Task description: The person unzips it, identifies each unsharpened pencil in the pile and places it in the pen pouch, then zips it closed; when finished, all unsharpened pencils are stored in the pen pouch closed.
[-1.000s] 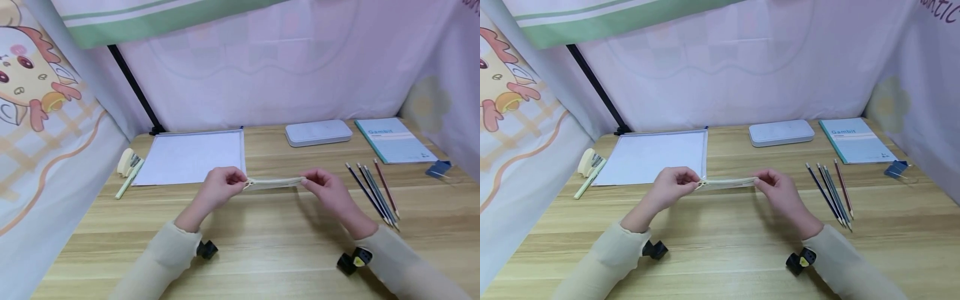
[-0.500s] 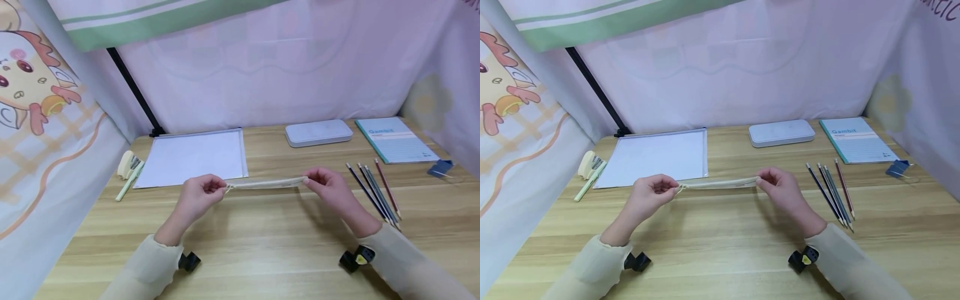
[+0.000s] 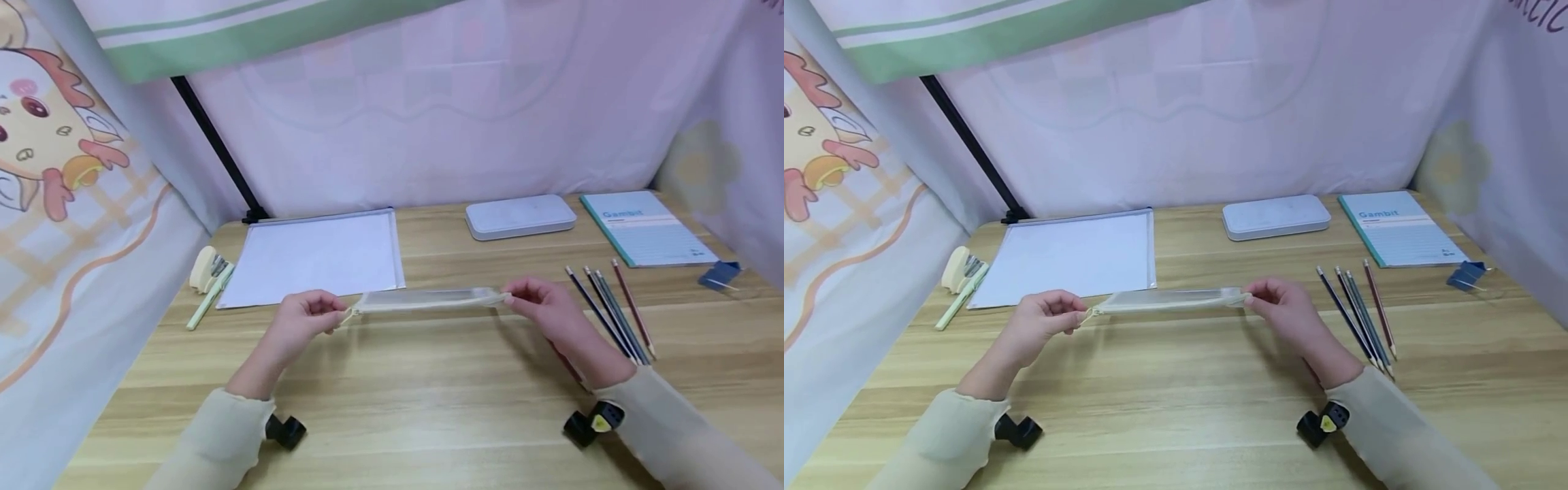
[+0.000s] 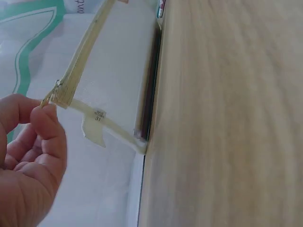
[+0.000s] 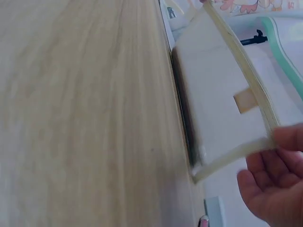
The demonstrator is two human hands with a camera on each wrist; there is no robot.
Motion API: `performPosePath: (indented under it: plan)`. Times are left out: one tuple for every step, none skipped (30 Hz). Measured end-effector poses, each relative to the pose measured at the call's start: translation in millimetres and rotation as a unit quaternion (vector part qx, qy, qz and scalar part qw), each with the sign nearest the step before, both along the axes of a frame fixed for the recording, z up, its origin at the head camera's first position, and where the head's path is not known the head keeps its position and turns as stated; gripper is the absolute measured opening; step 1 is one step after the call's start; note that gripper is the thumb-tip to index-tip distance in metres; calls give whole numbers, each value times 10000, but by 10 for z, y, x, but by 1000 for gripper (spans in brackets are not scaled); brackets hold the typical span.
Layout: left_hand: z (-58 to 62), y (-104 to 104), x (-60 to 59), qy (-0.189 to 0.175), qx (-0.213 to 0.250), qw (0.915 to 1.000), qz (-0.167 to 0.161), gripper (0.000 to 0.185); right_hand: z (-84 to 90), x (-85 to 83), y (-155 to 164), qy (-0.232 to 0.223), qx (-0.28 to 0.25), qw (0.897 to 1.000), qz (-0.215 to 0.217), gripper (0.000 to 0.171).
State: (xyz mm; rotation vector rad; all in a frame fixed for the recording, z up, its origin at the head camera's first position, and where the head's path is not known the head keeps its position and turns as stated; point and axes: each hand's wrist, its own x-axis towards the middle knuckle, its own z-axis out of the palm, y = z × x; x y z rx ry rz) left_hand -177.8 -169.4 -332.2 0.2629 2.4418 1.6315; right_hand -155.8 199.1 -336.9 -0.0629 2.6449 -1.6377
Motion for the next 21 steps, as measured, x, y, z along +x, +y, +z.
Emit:
performPosePath:
  plan:
    - [-18, -18, -2, -177, 70, 9997, -173, 16, -17, -5, 22, -129, -9, 9997, 189, 23]
    - [-36, -35, -4, -362, 131, 9986, -374, 17, -38, -10, 47, -233, 18, 9988, 427, 22]
    - [-49, -49, -1, -524, 134, 9967, -601, 20, -58, -14, 74, -336, 97, 9970, 690, 21]
    - [-60, -59, 2, -680, 132, 9943, -812, 22, -78, -15, 102, -446, 146, 9942, 970, 19]
    - [-70, -69, 5, -790, 79, 9914, -1036, 25, -100, -18, 127, -559, 238, 9906, 1228, 18]
    - [-78, -77, 8, -873, -33, 9889, -1202, 26, -122, -26, 149, -655, 300, 9864, 1478, 17]
    - [-83, -81, 10, -897, -165, 9868, -1337, 28, -143, -36, 164, -744, 340, 9821, 1695, 17]
    - [-88, -82, 10, -952, -297, 9853, -1387, 28, -159, -49, 174, -816, 359, 9784, 1865, 17]
    - [-92, -82, 9, -961, -461, 9840, -1430, 29, -172, -62, 180, -907, 362, 9755, 1971, 18]
    - [-100, -80, 3, -1002, -597, 9829, -1428, 29, -187, -78, 183, -984, 331, 9737, 2028, 20]
    - [-110, -76, -5, -1045, -707, 9814, -1450, 29, -199, -96, 185, -1011, 316, 9723, 2082, 22]
    - [-122, -71, -14, -1095, -759, 9801, -1469, 30, -206, -116, 186, -1016, 287, 9713, 2131, 25]
    - [-135, -63, -24, -1162, -764, 9793, -1474, 31, -211, -133, 190, -1018, 263, 9705, 2168, 27]
    - [-153, -55, -37, -1257, -719, 9783, -1482, 31, -215, -151, 196, -997, 260, 9699, 2206, 30]
    - [-171, -44, -48, -1323, -644, 9775, -1513, 32, -218, -168, 204, -969, 248, 9688, 2268, 33]
    - [-190, -33, -58, -1437, -536, 9765, -1517, 33, -221, -184, 213, -941, 241, 9674, 2340, 36]
    - [-206, -23, -67, -1527, -441, 9752, -1542, 33, -221, -198, 221, -928, 205, 9657, 2417, 39]
    - [-219, -13, -72, -1614, -346, 9741, -1546, 33, -221, -212, 229, -937, 193, 9643, 2469, 41]
    - [-229, -3, -75, -1694, -261, 9732, -1533, 32, -222, -224, 236, -956, 183, 9632, 2506, 43]
    - [-236, 6, -76, -1765, -185, 9722, -1531, 32, -223, -235, 239, -959, 177, 9622, 2543, 45]
    - [-237, 11, -75, -1798, -148, 9718, -1521, 32, -223, -244, 240, -967, 176, 9614, 2570, 46]
